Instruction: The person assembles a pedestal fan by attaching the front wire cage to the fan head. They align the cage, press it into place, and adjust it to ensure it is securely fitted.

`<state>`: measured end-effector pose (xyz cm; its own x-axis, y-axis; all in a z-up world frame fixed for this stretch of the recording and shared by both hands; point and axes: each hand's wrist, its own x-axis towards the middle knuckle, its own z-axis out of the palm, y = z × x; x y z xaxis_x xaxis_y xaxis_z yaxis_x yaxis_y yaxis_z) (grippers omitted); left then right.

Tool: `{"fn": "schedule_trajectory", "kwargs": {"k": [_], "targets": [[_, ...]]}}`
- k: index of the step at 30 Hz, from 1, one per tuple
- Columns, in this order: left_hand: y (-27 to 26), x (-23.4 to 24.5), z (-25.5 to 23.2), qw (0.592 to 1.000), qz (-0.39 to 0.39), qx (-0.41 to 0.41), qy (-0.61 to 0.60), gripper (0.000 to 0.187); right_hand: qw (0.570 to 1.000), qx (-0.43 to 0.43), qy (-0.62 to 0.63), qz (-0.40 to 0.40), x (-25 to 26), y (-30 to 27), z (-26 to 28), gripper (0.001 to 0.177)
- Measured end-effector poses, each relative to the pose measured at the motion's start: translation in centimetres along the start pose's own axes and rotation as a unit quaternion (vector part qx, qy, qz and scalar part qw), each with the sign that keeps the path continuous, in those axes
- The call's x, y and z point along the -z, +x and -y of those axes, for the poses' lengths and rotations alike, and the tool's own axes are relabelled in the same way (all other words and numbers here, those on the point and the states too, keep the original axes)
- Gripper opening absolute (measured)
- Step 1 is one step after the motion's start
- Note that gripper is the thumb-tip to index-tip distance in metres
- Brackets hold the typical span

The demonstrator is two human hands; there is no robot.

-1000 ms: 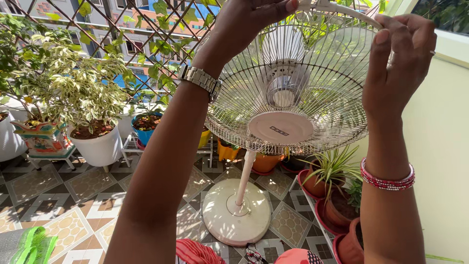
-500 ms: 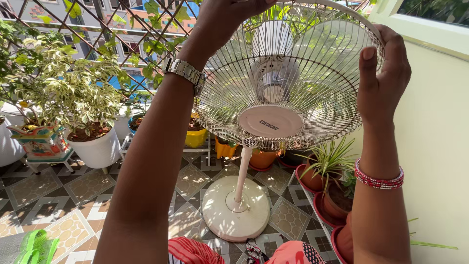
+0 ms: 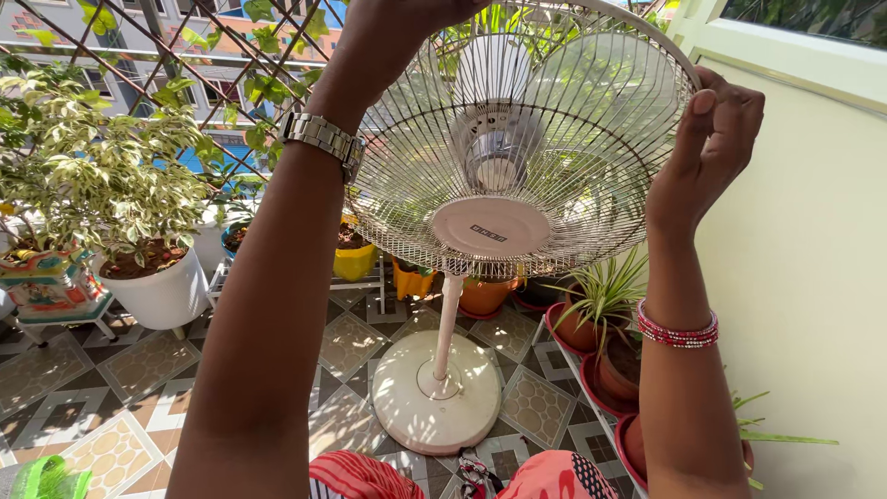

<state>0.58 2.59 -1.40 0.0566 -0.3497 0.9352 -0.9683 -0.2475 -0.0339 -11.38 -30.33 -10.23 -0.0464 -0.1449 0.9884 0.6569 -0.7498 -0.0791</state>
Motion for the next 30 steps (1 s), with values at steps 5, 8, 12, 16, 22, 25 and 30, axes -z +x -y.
{"fn": "schedule_trajectory", "kwargs": {"k": [5,8,12,16,22,25,30], "targets": [[0.1,0.4,-2.9,0.993,-0.022,0.053,-0.104,0.033,0.998,0.019,-0.065,-0.002,-0.1,0.1,0.0,0.035],[-0.4,0.0,-5.5,0.99,-0.073,0.045,0.109,0.03,0.995,0.042,-0.096,0.007,-0.2,0.4,0.0,0.032],[-0.4,-1.7,-9.5,0.959,-0.099,0.041,0.263,0.028,0.994,0.04,-0.097,0.006,-0.2,0.6,0.8,0.032],[0.8,-8.2,-14.6,0.938,-0.136,-0.136,0.288,0.04,0.995,0.026,-0.101,0.002,-0.3,0.1,1.8,0.031],[4.8,-14.3,-16.5,0.931,0.039,-0.046,0.359,0.035,0.996,-0.004,-0.094,-0.006,-0.3,-0.2,2.0,0.033],[4.8,-14.8,-16.2,0.908,-0.047,-0.102,0.403,0.033,0.997,0.002,-0.078,-0.01,0.1,-1.0,0.5,0.036],[4.6,-14.7,-15.2,0.919,-0.011,-0.084,0.385,0.02,0.993,-0.092,0.059,-0.037,0.6,-3.4,-2.8,0.039]]}}
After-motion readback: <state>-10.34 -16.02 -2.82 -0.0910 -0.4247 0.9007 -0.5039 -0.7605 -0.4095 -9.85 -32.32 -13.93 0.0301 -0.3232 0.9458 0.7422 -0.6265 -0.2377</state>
